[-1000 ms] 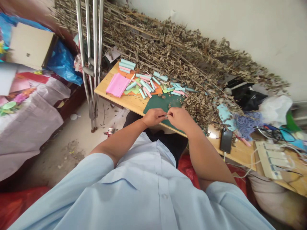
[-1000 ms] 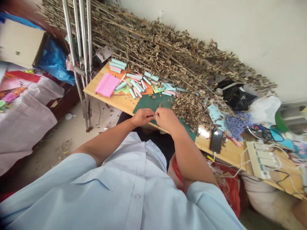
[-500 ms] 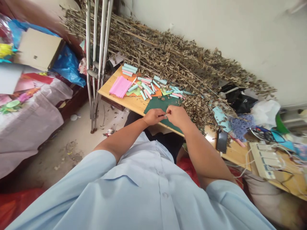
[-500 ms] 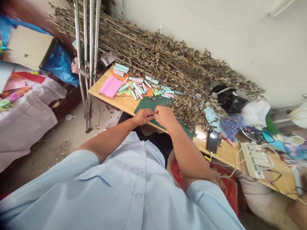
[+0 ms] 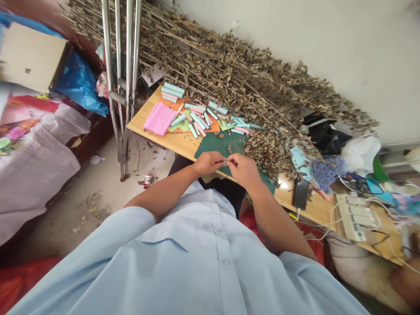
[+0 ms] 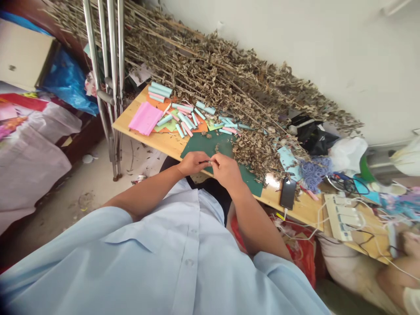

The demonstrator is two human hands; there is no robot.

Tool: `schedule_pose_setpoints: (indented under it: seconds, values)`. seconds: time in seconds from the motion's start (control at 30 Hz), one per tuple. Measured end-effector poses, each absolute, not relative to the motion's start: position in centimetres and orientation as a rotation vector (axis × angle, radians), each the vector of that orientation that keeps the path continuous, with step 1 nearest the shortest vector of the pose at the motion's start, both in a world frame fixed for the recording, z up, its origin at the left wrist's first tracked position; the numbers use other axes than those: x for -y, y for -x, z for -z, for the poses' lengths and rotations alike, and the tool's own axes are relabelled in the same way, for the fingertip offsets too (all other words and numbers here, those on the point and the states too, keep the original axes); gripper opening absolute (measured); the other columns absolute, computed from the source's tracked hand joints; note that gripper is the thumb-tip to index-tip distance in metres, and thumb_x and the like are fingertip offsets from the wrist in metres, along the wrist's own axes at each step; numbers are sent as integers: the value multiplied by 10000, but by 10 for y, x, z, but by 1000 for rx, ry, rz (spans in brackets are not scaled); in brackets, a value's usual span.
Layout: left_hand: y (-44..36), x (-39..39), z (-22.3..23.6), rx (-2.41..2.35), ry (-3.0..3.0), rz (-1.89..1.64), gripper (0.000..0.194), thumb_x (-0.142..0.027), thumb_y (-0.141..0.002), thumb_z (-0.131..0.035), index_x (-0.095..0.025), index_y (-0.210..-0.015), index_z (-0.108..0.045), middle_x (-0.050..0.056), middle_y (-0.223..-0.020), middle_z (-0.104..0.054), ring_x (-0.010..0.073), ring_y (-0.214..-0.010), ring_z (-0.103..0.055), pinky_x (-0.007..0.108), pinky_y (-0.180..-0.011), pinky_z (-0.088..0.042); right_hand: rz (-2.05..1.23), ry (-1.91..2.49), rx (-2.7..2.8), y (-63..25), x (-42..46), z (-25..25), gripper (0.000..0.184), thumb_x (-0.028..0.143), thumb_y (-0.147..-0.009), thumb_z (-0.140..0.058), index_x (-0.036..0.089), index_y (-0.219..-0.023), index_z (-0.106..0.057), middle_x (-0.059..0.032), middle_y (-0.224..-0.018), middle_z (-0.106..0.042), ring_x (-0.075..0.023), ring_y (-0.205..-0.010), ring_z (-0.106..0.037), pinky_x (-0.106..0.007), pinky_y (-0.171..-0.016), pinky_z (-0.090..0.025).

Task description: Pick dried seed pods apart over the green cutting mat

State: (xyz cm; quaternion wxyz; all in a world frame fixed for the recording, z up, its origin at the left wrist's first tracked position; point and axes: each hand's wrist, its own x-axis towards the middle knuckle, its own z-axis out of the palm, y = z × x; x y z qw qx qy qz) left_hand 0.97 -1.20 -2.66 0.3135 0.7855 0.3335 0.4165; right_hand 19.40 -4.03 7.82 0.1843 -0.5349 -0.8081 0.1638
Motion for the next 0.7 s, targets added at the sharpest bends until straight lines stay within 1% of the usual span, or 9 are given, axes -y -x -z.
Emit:
schedule_pose_setpoints:
  seconds: [0.17, 0.33, 0.47, 0.7]
  values:
    - [-10, 12, 27, -851, -2077, -1086, 366, -485, -1002, -568, -186, -1050, -773, 87, -953, -754, 179, -899, -708, 272, -827, -520, -595, 1587, 2111, -197, 40, -67, 129, 229, -870, -618, 234, -974, -692, -22, -831, -750, -199, -767, -710, -314, -760, -537]
    - [-9, 11, 24, -832, -2104, -1095, 363, -471, -1011, -554, -183, -1044, -774, 98, -959, -762, 184, -914, -712, 275, -833, -525, -623, 1566, 2065, -199, 39, -61, 172, 226, -853, -618, 233, -1014, -677, -26, -882, -753, -191, -767, -718, -315, -767, -557]
    - [-9, 11, 25, -831, -2105, -1075, 364, -474, -1012, -549, -188, -1068, -767, 101, -978, -764, 189, -936, -718, 284, -848, -533, -586, 1537, 2124, -197, 41, -66, 203, 208, -866, -594, 232, -1055, -665, -34, -893, -755, -198, -793, -734, -312, -769, -559]
    - [-9, 12, 27, -875, -2115, -1075, 378, -487, -1011, -544, -184, -1056, -766, 103, -971, -763, 190, -923, -715, 291, -836, -533, -476, 1515, 2249, -198, 41, -72, 181, 219, -906, -581, 235, -1068, -659, -51, -916, -776, -223, -841, -751, -312, -774, -546]
